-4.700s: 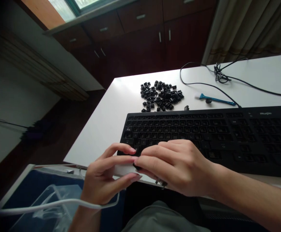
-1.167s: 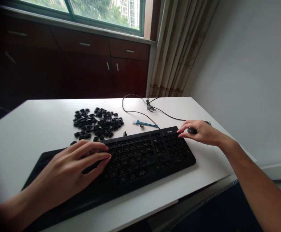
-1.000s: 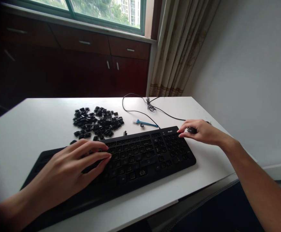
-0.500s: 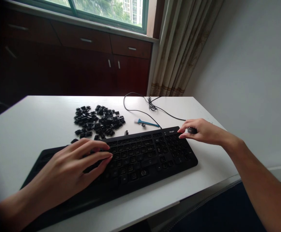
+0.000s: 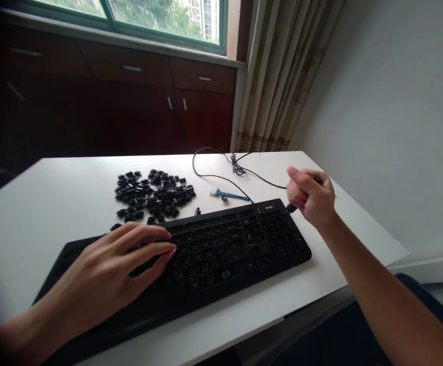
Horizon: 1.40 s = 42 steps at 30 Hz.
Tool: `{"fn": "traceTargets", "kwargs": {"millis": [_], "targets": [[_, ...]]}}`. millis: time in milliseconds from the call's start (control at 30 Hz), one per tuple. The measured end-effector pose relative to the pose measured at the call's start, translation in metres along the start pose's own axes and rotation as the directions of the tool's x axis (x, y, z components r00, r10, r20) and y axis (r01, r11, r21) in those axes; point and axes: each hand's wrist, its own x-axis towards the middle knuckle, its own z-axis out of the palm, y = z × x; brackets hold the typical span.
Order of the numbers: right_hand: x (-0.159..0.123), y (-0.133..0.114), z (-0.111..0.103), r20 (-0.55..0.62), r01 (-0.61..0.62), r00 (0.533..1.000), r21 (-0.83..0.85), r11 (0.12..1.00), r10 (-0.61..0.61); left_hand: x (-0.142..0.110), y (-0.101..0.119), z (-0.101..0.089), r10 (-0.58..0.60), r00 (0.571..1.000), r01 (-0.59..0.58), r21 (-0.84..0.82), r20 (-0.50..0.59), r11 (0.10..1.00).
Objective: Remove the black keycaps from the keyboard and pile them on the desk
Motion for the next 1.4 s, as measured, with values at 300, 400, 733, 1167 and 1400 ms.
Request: {"fn": "traceTargets", "kwargs": {"millis": [300,400,733,1167,1400], "targets": [[-0.006,0.017,0.008,-0.077,0.096,0.992,-0.005,0.995,-0.096,0.001,0.001,-0.002,0.015,1.000,-0.014,0.019,-0.008,1.000],[-0.005,0.014,0.005,-0.076,0.107,0.991,-0.004,0.994,-0.107,0.002,0.002,-0.003,0.017,1.000,-0.017,0.015,-0.012,1.000],[-0.010,0.040,0.000,0.003,-0.068,0.998,-0.135,0.988,0.069,0.003,0.008,-0.003,-0.049,0.999,0.050,-0.041,0.018,0.998],[0.006,0.013,0.019,0.161,-0.125,0.965,-0.415,0.901,0.208,0.009,-0.070,-0.077,-0.357,0.934,0.340,0.261,0.020,0.903],[0.007,0.016,0.084,0.401,0.159,0.864,-0.791,0.590,0.305,-0.020,-0.104,-0.068,-0.386,0.908,0.373,0.104,0.162,0.922]]}}
